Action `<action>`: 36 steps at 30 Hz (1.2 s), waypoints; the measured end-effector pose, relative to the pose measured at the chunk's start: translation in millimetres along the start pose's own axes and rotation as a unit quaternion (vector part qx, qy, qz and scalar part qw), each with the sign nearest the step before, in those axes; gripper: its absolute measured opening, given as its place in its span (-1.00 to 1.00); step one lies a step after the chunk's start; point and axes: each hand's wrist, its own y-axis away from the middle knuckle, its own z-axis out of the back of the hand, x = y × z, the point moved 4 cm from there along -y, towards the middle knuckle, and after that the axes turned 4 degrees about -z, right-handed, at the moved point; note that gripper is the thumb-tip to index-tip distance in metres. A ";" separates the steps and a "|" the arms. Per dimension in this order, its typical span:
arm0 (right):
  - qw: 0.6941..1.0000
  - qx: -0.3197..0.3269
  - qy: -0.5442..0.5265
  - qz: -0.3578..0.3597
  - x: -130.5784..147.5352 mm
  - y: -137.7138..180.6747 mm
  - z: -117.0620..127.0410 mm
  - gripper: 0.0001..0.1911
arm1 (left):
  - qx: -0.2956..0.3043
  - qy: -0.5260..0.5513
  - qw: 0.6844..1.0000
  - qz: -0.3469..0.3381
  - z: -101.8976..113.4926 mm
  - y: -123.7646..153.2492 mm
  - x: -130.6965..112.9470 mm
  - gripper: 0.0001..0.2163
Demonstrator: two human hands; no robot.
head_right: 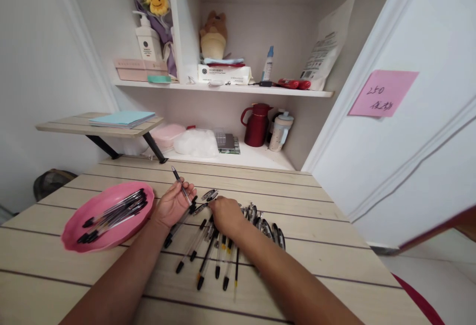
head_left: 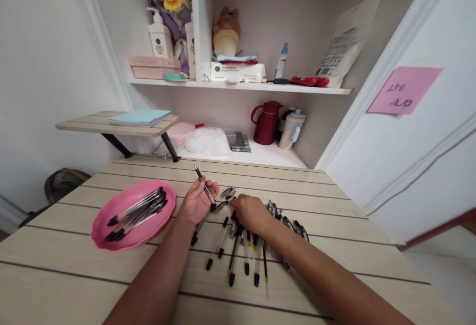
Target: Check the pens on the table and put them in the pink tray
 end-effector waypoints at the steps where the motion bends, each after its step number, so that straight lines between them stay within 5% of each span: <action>1: 1.000 0.001 0.004 -0.014 -2.8 -5.4 0.2 -0.72 | 0.001 0.001 1.000 -0.002 -0.1 -0.1 -0.9 -0.90; 7: 0.999 -0.007 0.008 0.036 14.4 -25.1 -1.1 -0.69 | 0.000 0.002 1.000 -0.018 -3.4 -0.3 -9.3 -0.90; 25: 0.983 -0.001 -0.004 0.181 45.6 -9.9 -1.6 -0.77 | 0.005 -0.013 0.998 -0.054 -14.3 -0.9 -26.9 -0.90; 36: 0.999 -0.004 -0.026 0.027 -31.9 44.1 8.4 -0.65 | 0.014 0.000 0.999 -0.051 -14.2 -1.3 -31.5 -0.89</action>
